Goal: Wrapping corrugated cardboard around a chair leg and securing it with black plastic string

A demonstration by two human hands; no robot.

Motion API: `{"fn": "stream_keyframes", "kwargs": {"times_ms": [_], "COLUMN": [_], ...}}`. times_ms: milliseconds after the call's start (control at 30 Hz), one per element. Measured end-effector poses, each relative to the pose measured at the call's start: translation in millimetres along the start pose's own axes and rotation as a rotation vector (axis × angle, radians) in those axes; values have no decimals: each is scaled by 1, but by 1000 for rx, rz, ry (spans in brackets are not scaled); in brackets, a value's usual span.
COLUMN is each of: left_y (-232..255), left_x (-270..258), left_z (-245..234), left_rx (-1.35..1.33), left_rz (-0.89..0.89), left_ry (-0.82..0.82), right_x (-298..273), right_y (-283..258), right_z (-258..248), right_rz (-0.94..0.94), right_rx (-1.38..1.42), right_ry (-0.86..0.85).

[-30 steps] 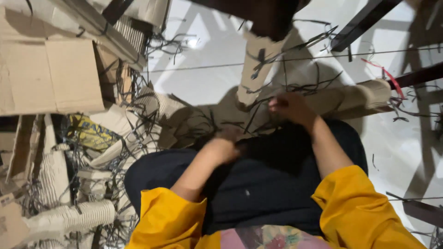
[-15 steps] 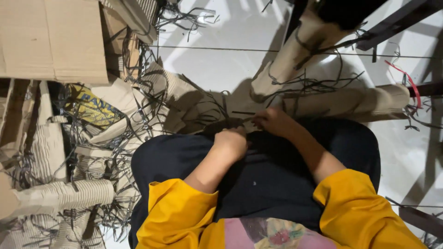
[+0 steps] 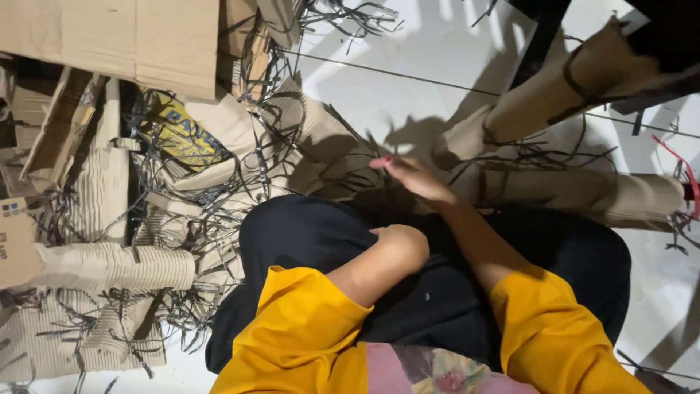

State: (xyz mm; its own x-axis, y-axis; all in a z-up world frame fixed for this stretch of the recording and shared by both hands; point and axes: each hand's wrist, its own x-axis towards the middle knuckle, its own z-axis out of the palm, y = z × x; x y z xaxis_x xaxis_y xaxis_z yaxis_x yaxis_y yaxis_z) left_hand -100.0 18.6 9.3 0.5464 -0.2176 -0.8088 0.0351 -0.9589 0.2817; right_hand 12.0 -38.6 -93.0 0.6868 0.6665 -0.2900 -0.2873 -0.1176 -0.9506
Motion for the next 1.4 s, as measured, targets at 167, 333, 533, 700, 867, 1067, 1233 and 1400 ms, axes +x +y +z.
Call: {"fn": "stream_keyframes", "kwargs": {"times_ms": [167, 333, 533, 700, 867, 1067, 1233, 1400], "left_y": [-31, -73, -47, -77, -113, -100, -85, -85], "left_x": [34, -56, -73, -20, 12, 15, 16, 20], "left_z": [6, -89, -115, -97, -97, -84, -84, -87], "left_rx": [103, -304, -494, -776, -1260, -1103, -971, -841], "left_rz": [207, 109, 353, 413, 538, 610, 330, 287], "left_ry": [72, 211, 469, 662, 767, 792, 566, 745], "right_x": [-27, -53, -80, -103, -120, -151, -170, -164], "right_y": [-107, -130, -136, -153, -133, -148, -100, -100], "right_z": [-11, -32, -33, -43, -59, -81, -173, -182], "right_rz": [-123, -155, -221, -328, -101, 109, 293, 630], "right_rx": [328, 446, 555, 62, -659, -764, -707, -774], "right_ry": [-113, 16, 112, 361, 373, 181, 380, 673]}}
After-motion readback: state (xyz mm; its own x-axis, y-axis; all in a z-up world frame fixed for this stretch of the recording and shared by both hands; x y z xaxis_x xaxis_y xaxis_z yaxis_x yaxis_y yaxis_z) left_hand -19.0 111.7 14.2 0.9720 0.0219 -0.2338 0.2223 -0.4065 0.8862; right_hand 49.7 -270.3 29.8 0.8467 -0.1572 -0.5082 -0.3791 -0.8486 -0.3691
